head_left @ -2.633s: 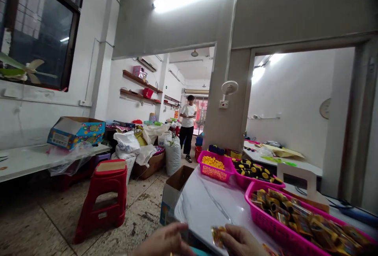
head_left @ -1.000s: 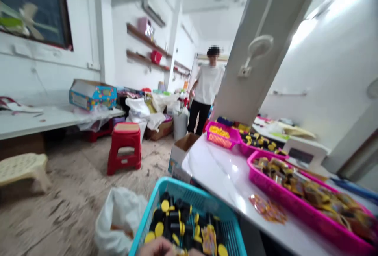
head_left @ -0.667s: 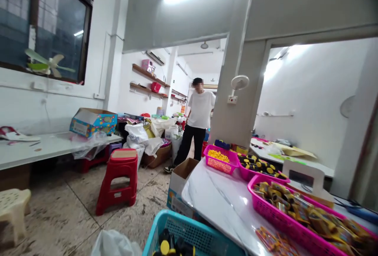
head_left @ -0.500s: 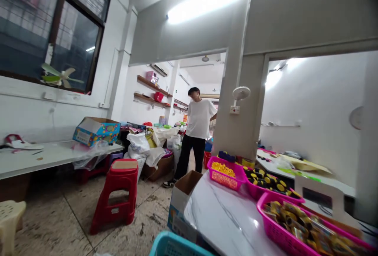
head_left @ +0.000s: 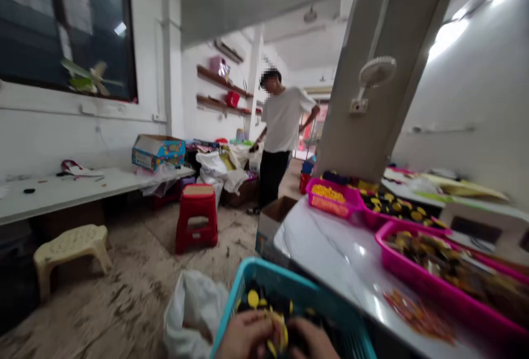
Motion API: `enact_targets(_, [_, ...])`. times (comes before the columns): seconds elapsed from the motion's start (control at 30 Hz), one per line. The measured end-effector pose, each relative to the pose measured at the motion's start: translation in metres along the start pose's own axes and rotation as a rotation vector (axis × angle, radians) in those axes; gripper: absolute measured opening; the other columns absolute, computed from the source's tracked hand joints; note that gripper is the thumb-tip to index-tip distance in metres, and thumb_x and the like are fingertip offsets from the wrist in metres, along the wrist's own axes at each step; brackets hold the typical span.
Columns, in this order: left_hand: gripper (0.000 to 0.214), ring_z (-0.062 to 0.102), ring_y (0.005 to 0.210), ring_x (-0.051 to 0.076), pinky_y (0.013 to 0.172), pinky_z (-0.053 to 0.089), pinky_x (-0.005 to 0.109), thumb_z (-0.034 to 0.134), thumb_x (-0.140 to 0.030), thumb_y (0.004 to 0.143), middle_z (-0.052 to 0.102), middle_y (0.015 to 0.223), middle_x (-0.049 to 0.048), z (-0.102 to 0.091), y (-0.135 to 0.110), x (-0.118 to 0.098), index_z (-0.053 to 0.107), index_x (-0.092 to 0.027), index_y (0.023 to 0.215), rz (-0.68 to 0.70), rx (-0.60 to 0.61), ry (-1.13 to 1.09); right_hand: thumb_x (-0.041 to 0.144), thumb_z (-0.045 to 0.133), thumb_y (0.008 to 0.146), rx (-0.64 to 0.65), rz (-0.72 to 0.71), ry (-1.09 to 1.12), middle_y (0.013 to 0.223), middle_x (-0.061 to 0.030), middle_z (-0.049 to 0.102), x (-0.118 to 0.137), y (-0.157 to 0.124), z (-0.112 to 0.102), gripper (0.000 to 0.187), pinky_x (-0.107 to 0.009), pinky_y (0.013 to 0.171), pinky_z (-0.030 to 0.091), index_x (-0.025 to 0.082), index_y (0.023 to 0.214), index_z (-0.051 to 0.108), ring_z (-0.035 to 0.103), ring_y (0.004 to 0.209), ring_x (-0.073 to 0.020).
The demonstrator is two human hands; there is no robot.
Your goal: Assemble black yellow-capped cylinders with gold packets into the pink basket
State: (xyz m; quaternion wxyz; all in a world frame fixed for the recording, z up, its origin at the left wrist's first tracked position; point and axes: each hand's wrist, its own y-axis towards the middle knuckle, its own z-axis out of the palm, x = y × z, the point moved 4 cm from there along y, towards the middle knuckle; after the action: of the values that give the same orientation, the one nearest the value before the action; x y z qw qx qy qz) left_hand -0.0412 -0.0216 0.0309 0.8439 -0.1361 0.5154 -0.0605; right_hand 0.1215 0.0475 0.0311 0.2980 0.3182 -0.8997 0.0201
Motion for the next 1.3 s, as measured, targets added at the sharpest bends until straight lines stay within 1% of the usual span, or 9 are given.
enact_targets(0.13, [0.028, 0.034, 0.041, 0.000, 0.034, 0.014, 0.013, 0.077, -0.034, 0.068, 0.057, 0.062, 0.0006, -0.002, -0.002, 0.002, 0.070, -0.010, 0.079, 0.003, -0.031, -0.042, 0.029, 0.062, 0.081, -0.017, 0.105, 0.495, 0.111, -0.0079, 0.068, -0.006, -0.024, -0.016, 0.031, -0.037, 0.091, 0.050, 0.020, 0.110, 0.066, 0.064, 0.100, -0.0237])
enact_targets(0.33, [0.029, 0.038, 0.042, -0.001, 0.033, 0.019, 0.009, 0.079, -0.026, 0.066, 0.060, 0.069, 0.0005, 0.010, 0.008, 0.003, 0.069, -0.010, 0.088, -0.111, -0.017, -0.101, 0.036, 0.067, 0.079, 0.025, 0.221, 1.028, 0.074, -0.0013, 0.068, 0.004, -0.033, -0.023, 0.036, -0.029, 0.064, 0.053, 0.020, 0.111, 0.065, 0.063, 0.062, -0.0149])
enact_targets(0.47, [0.028, 0.038, 0.043, -0.001, 0.031, 0.018, 0.009, 0.078, -0.025, 0.067, 0.060, 0.072, 0.0009, 0.018, 0.000, 0.006, 0.069, -0.009, 0.089, -0.108, 0.033, -0.078, 0.035, 0.069, 0.075, -0.085, 0.189, 0.984, 0.087, -0.0015, 0.067, 0.009, -0.039, -0.014, 0.030, -0.024, 0.063, 0.050, 0.020, 0.101, 0.065, 0.061, 0.072, -0.0133])
enact_targets(0.7, [0.029, 0.042, 0.046, 0.003, 0.032, 0.024, 0.009, 0.080, -0.031, 0.066, 0.058, 0.063, -0.0002, 0.010, -0.011, 0.011, 0.069, -0.010, 0.083, -0.140, 0.055, 0.033, 0.022, 0.070, 0.068, -0.048, -0.051, 0.319, 0.097, -0.0030, 0.066, 0.040, -0.051, -0.016, 0.045, -0.033, 0.083, 0.045, 0.022, 0.113, 0.061, 0.058, 0.089, -0.0192])
enact_targets(0.77, [0.031, 0.041, 0.045, 0.002, 0.032, 0.022, 0.009, 0.080, -0.031, 0.065, 0.058, 0.065, 0.0001, 0.007, -0.012, 0.010, 0.069, -0.009, 0.085, -0.134, 0.028, 0.022, 0.019, 0.066, 0.070, -0.098, 0.000, 0.420, 0.096, -0.0025, 0.066, 0.037, -0.053, -0.021, 0.038, -0.031, 0.080, 0.045, 0.021, 0.108, 0.064, 0.059, 0.086, -0.0182])
enact_targets(0.9, [0.031, 0.039, 0.044, 0.000, 0.032, 0.019, 0.009, 0.079, -0.027, 0.067, 0.060, 0.071, 0.0023, 0.007, -0.009, 0.010, 0.070, -0.007, 0.090, -0.114, -0.038, -0.031, 0.025, 0.070, 0.071, -0.237, 0.284, 1.004, 0.089, -0.0018, 0.067, 0.013, -0.055, -0.018, 0.032, -0.030, 0.076, 0.049, 0.020, 0.102, 0.064, 0.063, 0.079, -0.0172])
enact_targets(1.0, [0.025, 0.041, 0.044, 0.000, 0.031, 0.019, 0.008, 0.077, -0.022, 0.069, 0.059, 0.071, 0.0015, 0.013, -0.007, 0.013, 0.068, -0.008, 0.087, -0.118, -0.059, -0.123, 0.028, 0.075, 0.070, -0.281, 0.324, 1.263, 0.089, -0.0014, 0.069, 0.010, -0.053, -0.010, 0.037, -0.031, 0.083, 0.048, 0.021, 0.104, 0.064, 0.064, 0.083, -0.0169])
enact_targets(1.17, [0.016, 0.039, 0.042, -0.001, 0.029, 0.019, 0.008, 0.071, -0.018, 0.074, 0.058, 0.069, 0.0001, 0.027, -0.007, 0.018, 0.066, -0.008, 0.086, -0.158, -0.003, -0.277, 0.031, 0.076, 0.070, -0.304, 0.332, 1.371, 0.095, -0.0033, 0.069, 0.020, -0.048, 0.002, 0.035, -0.032, 0.090, 0.046, 0.019, 0.100, 0.066, 0.063, 0.091, -0.0182])
enact_targets(1.3, [0.014, 0.043, 0.044, 0.000, 0.029, 0.020, 0.009, 0.067, -0.017, 0.078, 0.063, 0.078, 0.0042, 0.031, -0.006, 0.024, 0.067, -0.007, 0.089, -0.202, 0.025, -0.315, 0.034, 0.074, 0.073, -0.328, 0.334, 1.254, 0.098, -0.0057, 0.069, 0.023, -0.044, 0.000, 0.032, -0.035, 0.090, 0.047, 0.018, 0.099, 0.063, 0.063, 0.094, -0.0207])
